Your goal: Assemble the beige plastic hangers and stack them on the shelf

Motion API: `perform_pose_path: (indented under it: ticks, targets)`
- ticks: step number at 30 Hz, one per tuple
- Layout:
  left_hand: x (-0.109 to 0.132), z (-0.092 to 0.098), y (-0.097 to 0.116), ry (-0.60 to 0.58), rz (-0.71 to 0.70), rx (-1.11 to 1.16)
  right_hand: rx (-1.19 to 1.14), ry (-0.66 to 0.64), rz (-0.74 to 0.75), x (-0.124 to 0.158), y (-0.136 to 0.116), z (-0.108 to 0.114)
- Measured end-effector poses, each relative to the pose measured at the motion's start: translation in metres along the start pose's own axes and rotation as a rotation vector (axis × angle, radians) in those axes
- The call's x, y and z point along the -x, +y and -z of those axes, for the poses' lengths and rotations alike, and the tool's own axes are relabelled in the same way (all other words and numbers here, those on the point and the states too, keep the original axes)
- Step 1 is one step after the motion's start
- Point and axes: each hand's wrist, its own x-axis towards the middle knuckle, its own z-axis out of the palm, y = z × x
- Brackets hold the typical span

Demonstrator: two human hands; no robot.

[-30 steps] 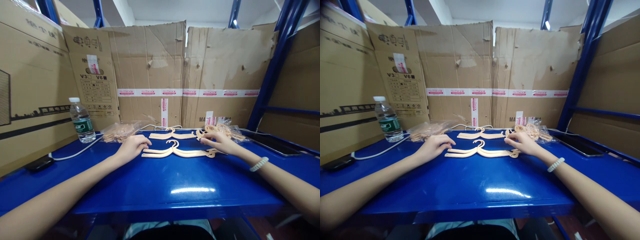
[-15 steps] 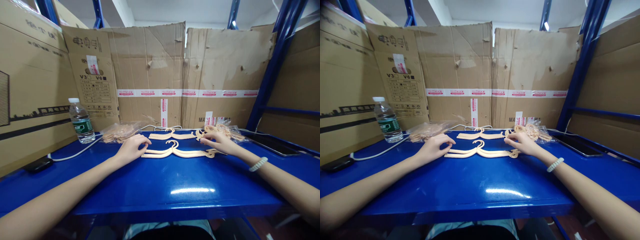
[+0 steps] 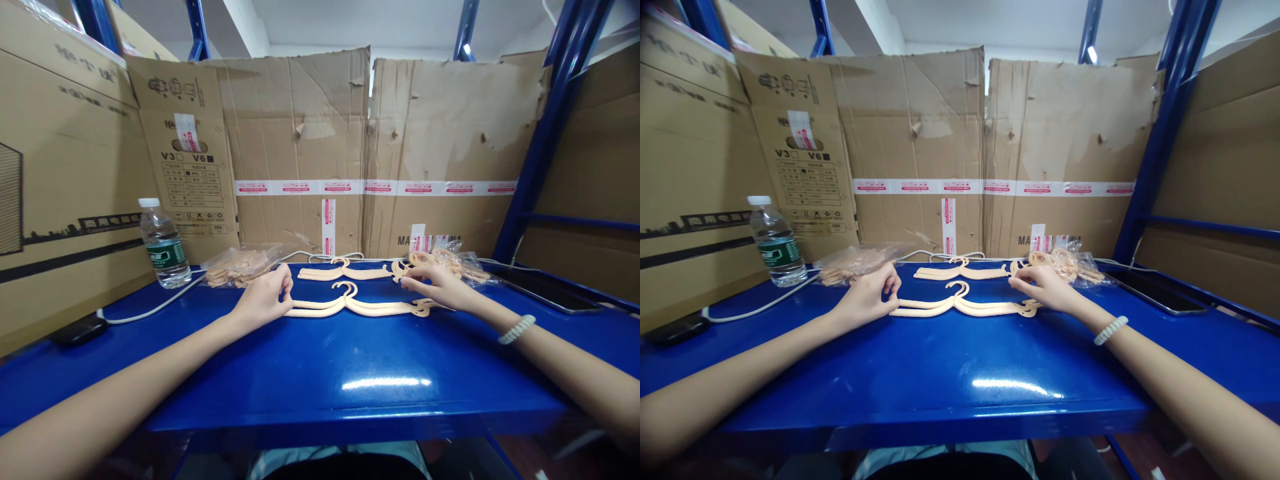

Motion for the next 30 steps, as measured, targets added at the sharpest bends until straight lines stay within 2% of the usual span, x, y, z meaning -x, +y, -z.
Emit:
perform_pose_path:
  ticks: [9,16,23,30]
  targets:
    - [0.0011,-0.0031,-0.0068,0.058,-0.043,0.073,-0.011,-0.012,0.005,0.0001,-0.0001,-0.0010]
    - [0.0006,-0.0018,-0.0063,0.049,-0.109,0.081,-0.002,-0.016,-0.007,0.0003,-0.0003,-0.0011]
    - [-0.0003,-0.0008,-0.0061,0.061,-0.089,0.093,-0.001,-0.022,-0.007,0.0001,-0.0007,-0.0009]
    - [-0.0007,0.0016,-0.0052,0.018,-0.081,0.049,-0.007,-0.011,-0.004,-0.0005,0.0003,-0.0013]
